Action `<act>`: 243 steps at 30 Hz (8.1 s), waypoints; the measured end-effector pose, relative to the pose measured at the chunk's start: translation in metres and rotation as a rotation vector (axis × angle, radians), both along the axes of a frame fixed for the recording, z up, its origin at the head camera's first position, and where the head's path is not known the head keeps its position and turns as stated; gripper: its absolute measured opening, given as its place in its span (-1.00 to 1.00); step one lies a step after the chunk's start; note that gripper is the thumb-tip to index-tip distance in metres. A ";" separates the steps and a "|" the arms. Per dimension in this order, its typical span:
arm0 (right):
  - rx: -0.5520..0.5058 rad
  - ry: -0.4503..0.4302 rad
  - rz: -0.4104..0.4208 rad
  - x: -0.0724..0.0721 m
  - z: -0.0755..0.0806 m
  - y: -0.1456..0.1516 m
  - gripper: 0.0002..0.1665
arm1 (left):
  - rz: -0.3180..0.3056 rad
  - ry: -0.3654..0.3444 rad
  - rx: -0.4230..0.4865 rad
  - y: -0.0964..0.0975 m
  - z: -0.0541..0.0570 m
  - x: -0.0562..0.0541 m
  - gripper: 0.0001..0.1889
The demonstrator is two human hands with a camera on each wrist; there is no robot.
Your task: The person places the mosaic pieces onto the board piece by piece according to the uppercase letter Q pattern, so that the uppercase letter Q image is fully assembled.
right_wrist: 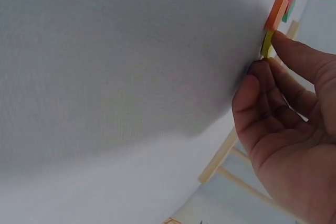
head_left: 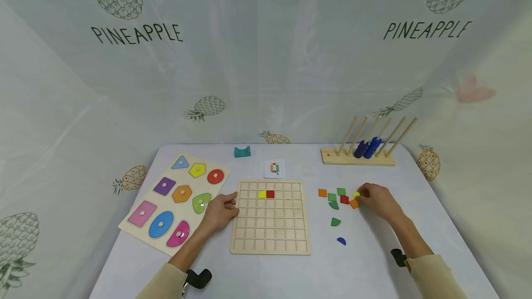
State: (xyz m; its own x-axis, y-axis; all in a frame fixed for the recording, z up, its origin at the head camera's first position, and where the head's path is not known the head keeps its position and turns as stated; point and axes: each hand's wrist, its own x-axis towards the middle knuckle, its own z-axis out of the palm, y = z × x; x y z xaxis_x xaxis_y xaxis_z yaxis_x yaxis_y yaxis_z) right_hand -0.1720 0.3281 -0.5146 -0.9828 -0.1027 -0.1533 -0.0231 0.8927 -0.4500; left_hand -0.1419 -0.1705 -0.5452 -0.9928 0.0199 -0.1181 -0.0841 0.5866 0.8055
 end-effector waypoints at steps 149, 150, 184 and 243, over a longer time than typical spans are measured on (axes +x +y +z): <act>-0.187 -0.019 0.413 -0.043 0.000 -0.222 -0.91 | 0.024 -0.003 -0.016 0.001 0.001 0.008 -0.44; -0.187 -0.020 0.412 -0.043 0.000 -0.222 -0.90 | 0.024 -0.002 -0.016 0.001 0.001 0.008 -0.44; -0.282 -0.061 0.375 -0.040 0.005 -0.212 -0.89 | 0.020 0.008 -0.023 0.002 0.000 0.008 -0.44; -0.168 -0.182 0.192 -0.042 0.004 -0.031 -0.76 | 0.003 0.019 -0.005 0.001 0.002 0.008 -0.44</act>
